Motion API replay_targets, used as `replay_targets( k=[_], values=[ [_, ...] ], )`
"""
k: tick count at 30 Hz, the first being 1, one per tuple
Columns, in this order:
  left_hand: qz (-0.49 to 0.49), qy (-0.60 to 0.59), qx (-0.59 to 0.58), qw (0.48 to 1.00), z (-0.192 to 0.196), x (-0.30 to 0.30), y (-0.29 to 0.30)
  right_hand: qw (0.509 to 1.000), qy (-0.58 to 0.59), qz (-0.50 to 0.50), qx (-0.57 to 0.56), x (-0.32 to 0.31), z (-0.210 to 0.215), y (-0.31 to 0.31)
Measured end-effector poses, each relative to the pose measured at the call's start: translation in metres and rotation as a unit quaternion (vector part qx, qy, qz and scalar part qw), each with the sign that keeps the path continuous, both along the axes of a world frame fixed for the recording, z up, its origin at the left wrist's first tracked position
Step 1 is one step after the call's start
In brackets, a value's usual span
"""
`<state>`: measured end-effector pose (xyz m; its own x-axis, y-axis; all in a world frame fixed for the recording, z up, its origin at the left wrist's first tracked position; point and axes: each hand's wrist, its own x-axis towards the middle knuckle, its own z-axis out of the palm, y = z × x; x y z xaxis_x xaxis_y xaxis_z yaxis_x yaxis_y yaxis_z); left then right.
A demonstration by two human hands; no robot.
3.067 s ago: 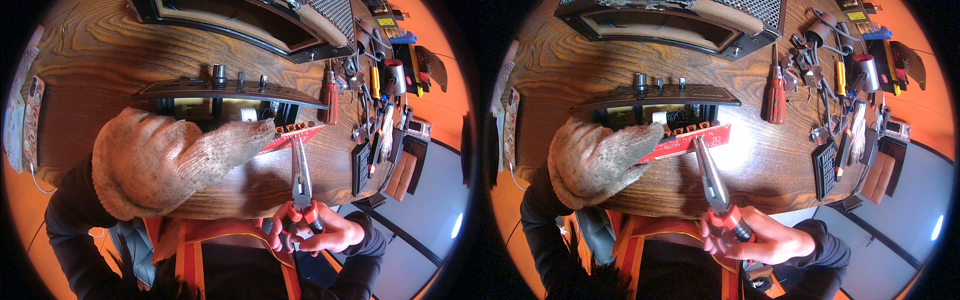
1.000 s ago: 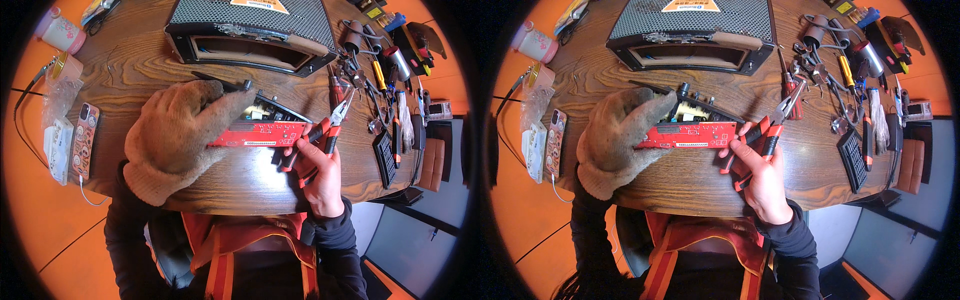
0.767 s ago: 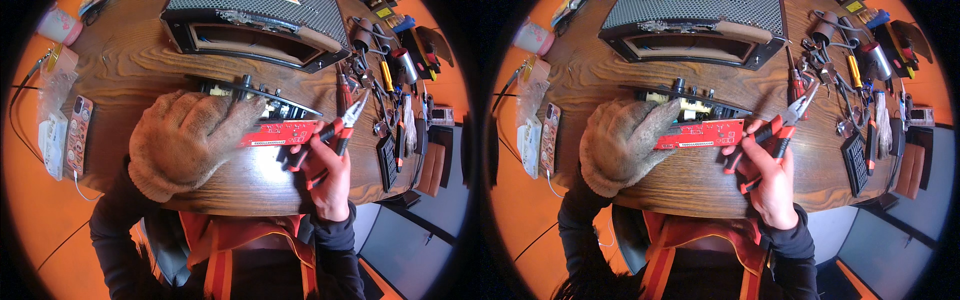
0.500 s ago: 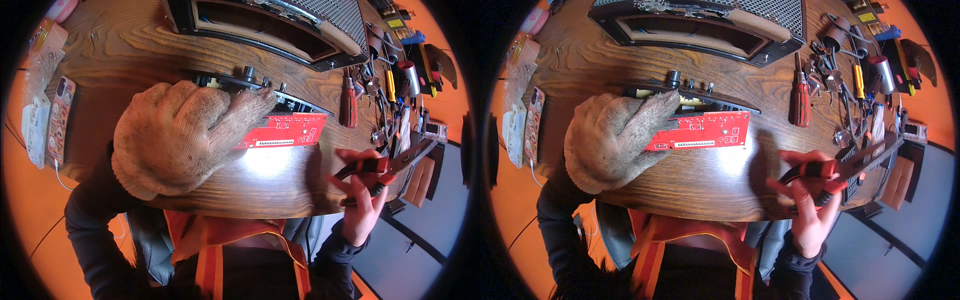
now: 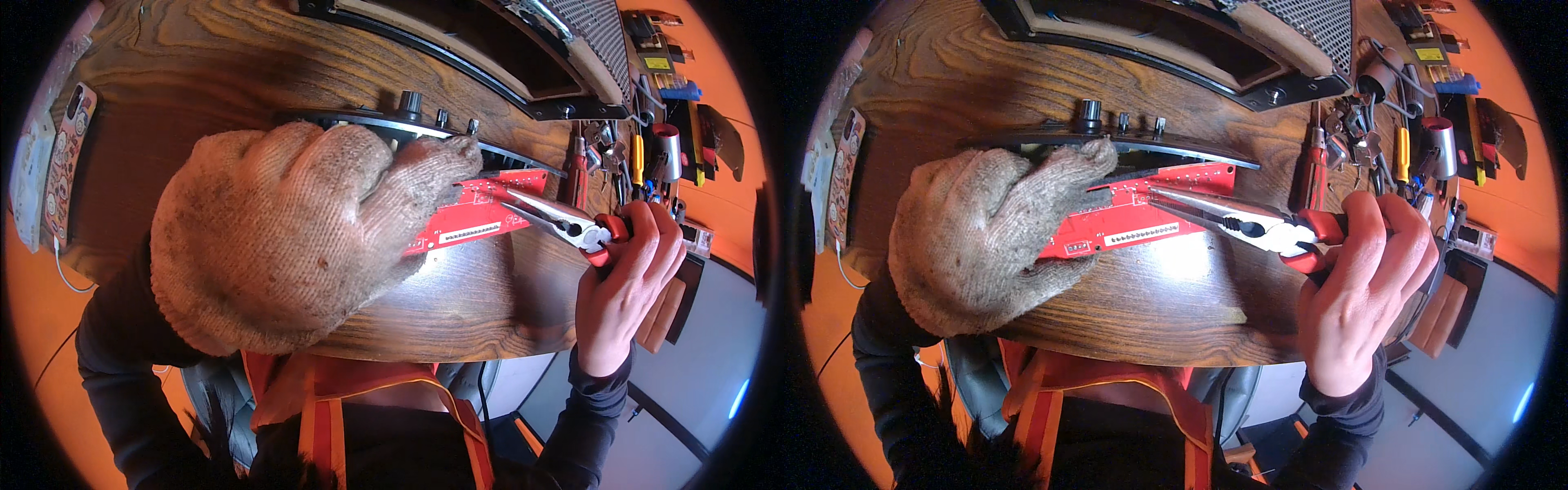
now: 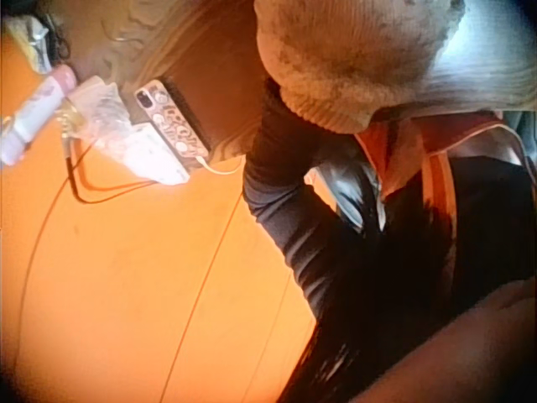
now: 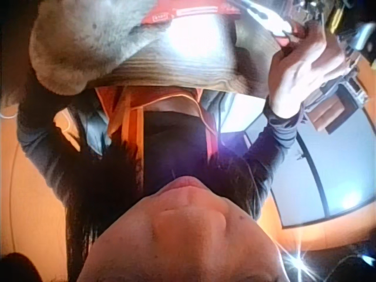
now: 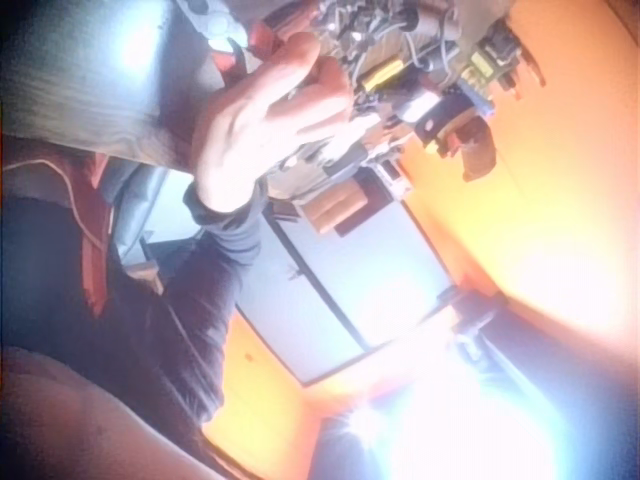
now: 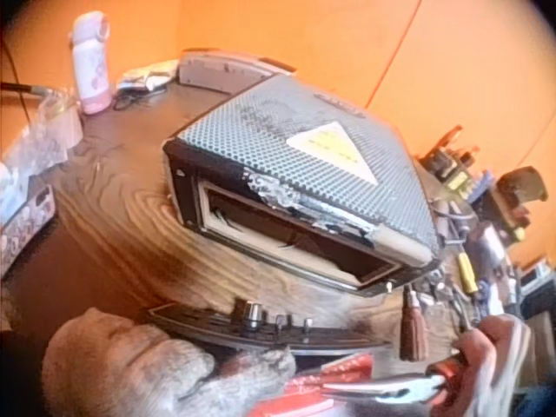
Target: The person uses pliers to manipulate small components on a red circuit board inside a disassembled electronic device. They repeatedly probe and adjust parts along the board's edge while holding the device steady with a gloved hand.
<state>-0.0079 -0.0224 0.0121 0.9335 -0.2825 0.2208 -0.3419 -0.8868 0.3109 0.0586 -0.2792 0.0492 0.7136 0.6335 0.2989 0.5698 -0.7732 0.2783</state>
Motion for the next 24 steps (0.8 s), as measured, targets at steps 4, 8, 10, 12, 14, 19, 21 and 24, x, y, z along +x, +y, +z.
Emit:
replay_targets(
  k=[4,8,10,12,14,19,21,24],
  values=[
    [-0.005,-0.004,0.011,1.0,0.003,0.0,0.003,1.0,-0.001,0.009,-0.017,0.004,-0.002,0.003],
    [0.0,0.014,-0.012,1.0,0.003,0.001,0.003,1.0,-0.009,0.01,-0.028,0.006,-0.002,0.003],
    [-0.002,0.013,-0.009,1.0,0.003,0.001,0.004,1.0,0.007,0.005,-0.028,0.006,-0.001,0.004],
    [-0.004,0.012,-0.009,1.0,0.003,0.002,0.004,0.999,0.016,0.003,-0.03,0.006,0.0,0.005],
    [-0.001,0.012,-0.009,1.0,0.003,0.002,0.004,0.999,0.017,0.003,-0.034,0.007,-0.001,0.006],
    [-0.011,0.006,-0.008,1.0,0.001,0.003,0.004,0.999,0.023,0.016,-0.034,0.01,-0.003,0.007],
    [-0.018,0.008,-0.019,1.0,0.0,0.003,0.005,0.999,0.025,0.017,-0.043,0.011,-0.001,0.007],
    [-0.021,0.013,-0.022,0.999,-0.001,0.004,0.007,0.997,0.022,0.012,-0.072,0.013,0.002,0.007]
  ],
)
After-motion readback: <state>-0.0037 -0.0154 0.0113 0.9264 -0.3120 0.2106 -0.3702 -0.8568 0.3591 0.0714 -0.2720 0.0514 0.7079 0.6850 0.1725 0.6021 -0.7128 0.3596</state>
